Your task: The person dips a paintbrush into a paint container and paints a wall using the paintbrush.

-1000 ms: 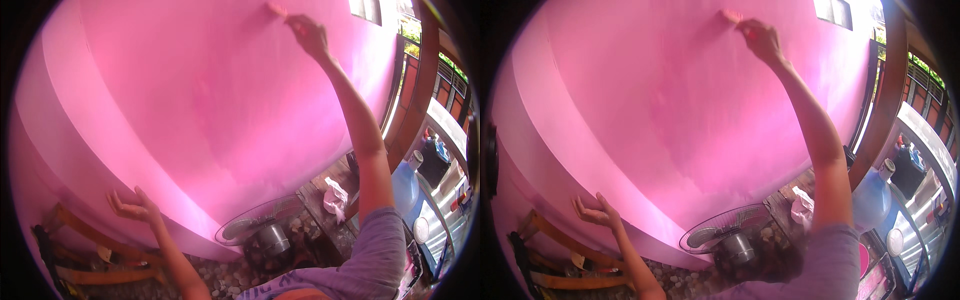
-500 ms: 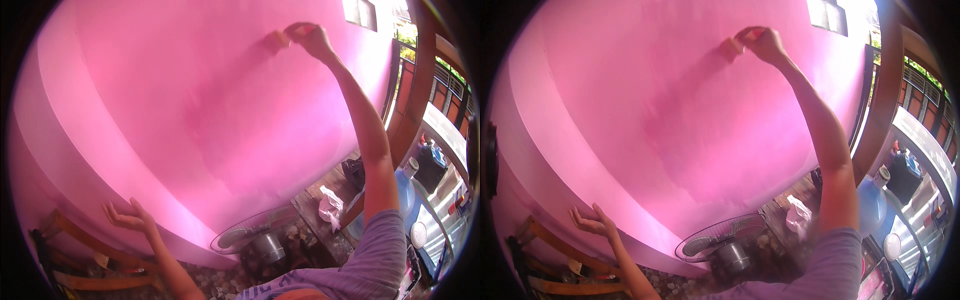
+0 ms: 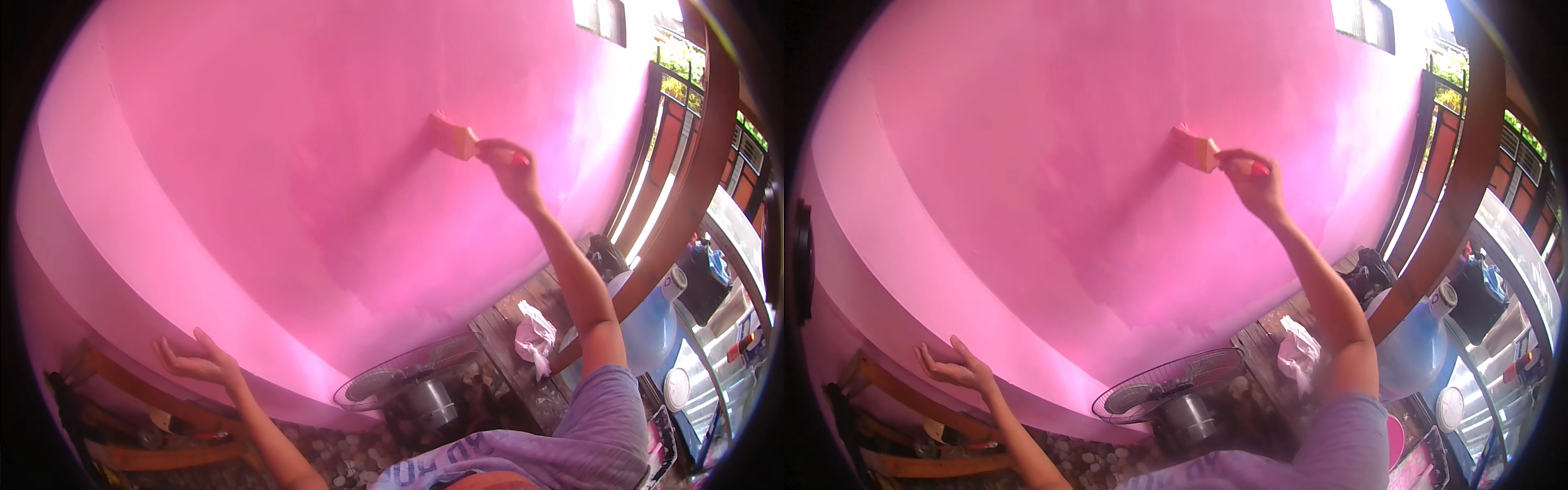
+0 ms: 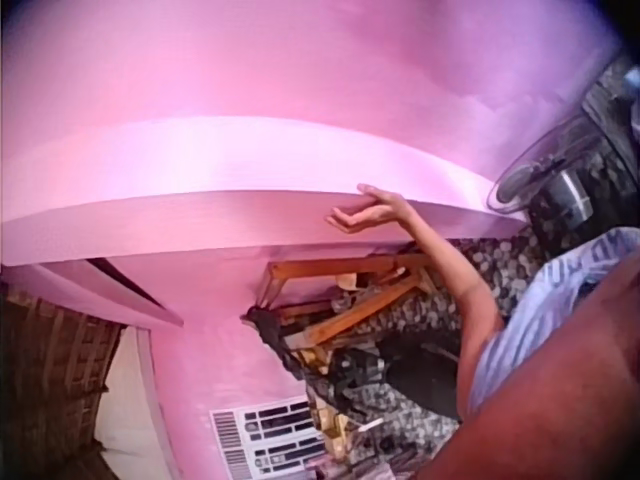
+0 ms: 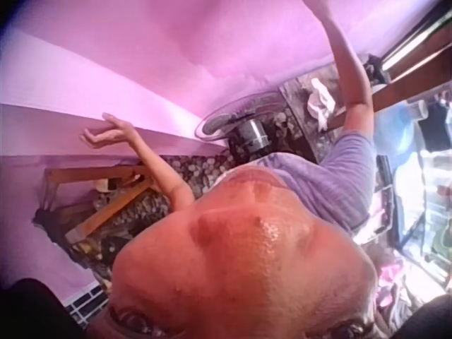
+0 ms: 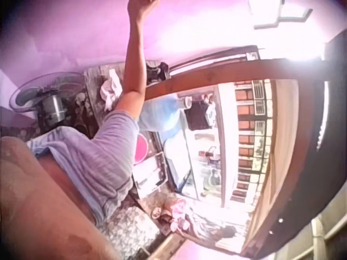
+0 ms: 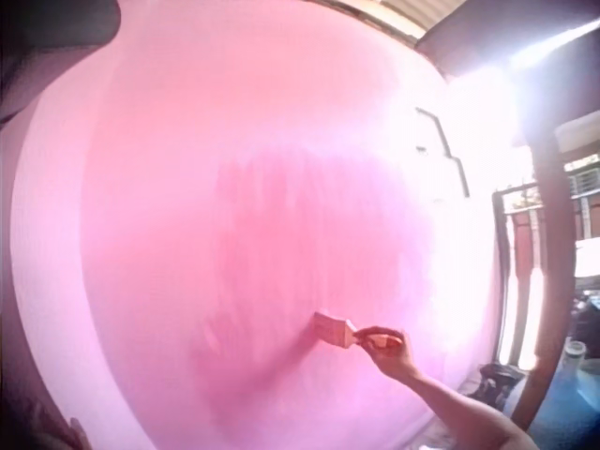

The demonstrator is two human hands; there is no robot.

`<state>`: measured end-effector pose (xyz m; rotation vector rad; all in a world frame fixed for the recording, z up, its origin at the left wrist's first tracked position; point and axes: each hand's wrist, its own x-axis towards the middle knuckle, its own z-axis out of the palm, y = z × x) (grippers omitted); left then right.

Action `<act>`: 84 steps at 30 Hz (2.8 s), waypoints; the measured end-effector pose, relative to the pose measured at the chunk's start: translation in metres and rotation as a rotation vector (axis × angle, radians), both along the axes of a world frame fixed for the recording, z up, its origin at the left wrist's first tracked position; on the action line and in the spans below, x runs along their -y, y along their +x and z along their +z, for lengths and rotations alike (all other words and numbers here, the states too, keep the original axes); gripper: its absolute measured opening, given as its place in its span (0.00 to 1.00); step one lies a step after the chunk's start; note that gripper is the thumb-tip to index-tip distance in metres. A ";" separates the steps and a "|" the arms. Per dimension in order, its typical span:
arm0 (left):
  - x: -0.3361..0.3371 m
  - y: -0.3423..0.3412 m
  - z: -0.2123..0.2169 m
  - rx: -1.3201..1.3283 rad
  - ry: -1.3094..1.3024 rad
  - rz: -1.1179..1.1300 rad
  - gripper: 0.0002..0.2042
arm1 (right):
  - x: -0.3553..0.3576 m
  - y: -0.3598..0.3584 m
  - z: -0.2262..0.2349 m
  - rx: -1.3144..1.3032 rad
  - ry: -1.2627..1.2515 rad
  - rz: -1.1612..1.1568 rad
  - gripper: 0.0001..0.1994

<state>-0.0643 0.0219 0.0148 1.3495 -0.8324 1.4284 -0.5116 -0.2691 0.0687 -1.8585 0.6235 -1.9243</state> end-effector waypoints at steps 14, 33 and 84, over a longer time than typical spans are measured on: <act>-0.002 0.001 -0.005 0.004 -0.007 -0.017 0.26 | 0.005 0.017 0.113 -0.016 -0.363 -0.487 0.08; 0.001 0.000 -0.001 -0.004 -0.039 -0.036 0.25 | -0.024 -0.010 0.090 -0.502 -0.486 -0.510 0.06; 0.000 0.002 -0.001 -0.014 -0.016 -0.014 0.24 | -0.012 -0.022 0.204 -0.333 -0.607 -0.570 0.05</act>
